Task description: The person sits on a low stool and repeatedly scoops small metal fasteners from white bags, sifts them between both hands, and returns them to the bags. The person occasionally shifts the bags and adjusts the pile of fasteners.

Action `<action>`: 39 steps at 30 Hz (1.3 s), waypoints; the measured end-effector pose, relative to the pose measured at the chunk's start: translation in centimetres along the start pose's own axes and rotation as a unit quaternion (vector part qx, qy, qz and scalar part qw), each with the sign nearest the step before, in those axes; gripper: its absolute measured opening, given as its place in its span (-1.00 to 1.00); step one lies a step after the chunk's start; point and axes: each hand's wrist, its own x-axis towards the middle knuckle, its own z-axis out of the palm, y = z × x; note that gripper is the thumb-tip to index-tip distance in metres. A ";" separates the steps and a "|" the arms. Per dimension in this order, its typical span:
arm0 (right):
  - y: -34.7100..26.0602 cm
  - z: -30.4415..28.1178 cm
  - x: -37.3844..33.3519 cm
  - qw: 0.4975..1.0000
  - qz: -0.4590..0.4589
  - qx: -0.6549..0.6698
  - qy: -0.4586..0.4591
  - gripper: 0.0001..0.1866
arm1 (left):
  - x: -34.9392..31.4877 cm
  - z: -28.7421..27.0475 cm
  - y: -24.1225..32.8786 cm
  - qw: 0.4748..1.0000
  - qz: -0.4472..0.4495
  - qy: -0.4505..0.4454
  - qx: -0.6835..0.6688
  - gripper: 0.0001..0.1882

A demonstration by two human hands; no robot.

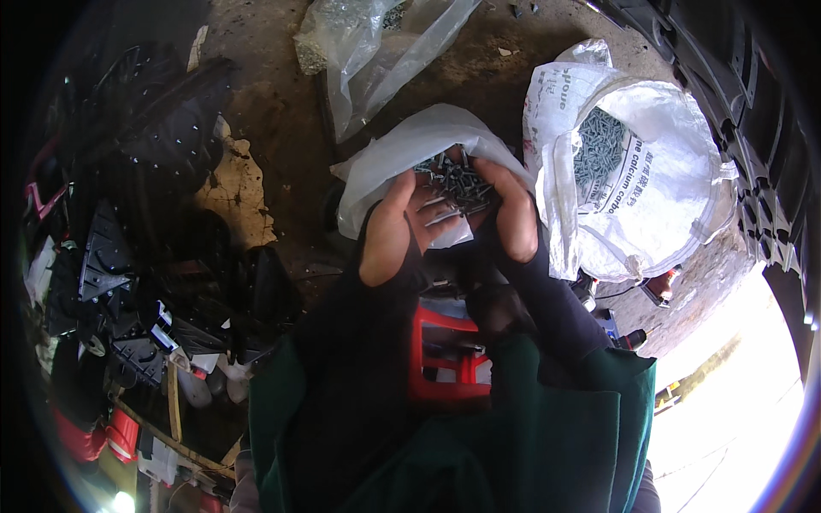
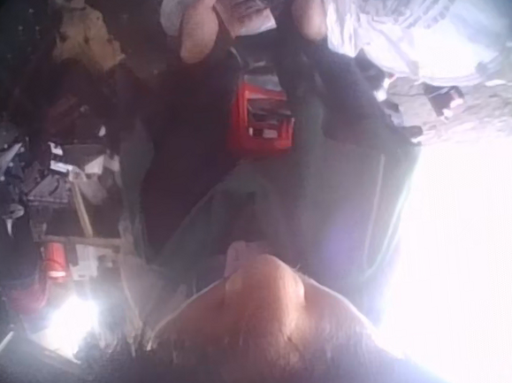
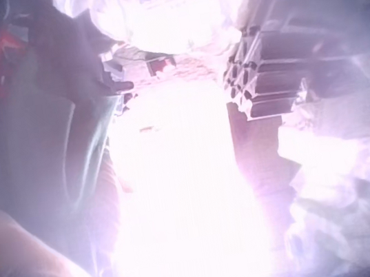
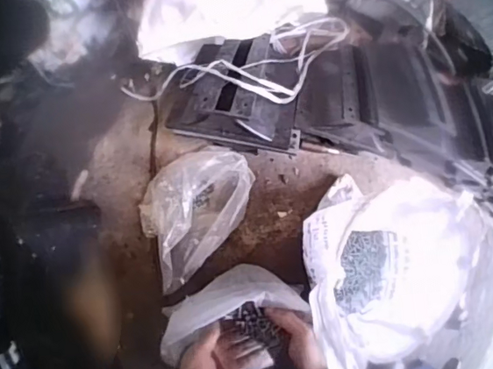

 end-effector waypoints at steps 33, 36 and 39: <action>-3.6 0.0 -2.4 0.970 -0.002 -0.109 -0.219 -0.32 | -1.4 -0.4 1.9 0.992 0.083 -0.069 -0.070 -0.63; -3.8 -0.2 -2.3 0.961 -0.023 -0.167 -0.217 -0.43 | -1.2 -0.7 2.1 0.993 0.085 -0.069 -0.032 -0.57; -4.1 -0.2 -2.3 0.947 -0.037 -0.250 -0.199 -0.52 | -1.1 -0.8 2.2 0.990 0.108 -0.094 -0.002 -0.57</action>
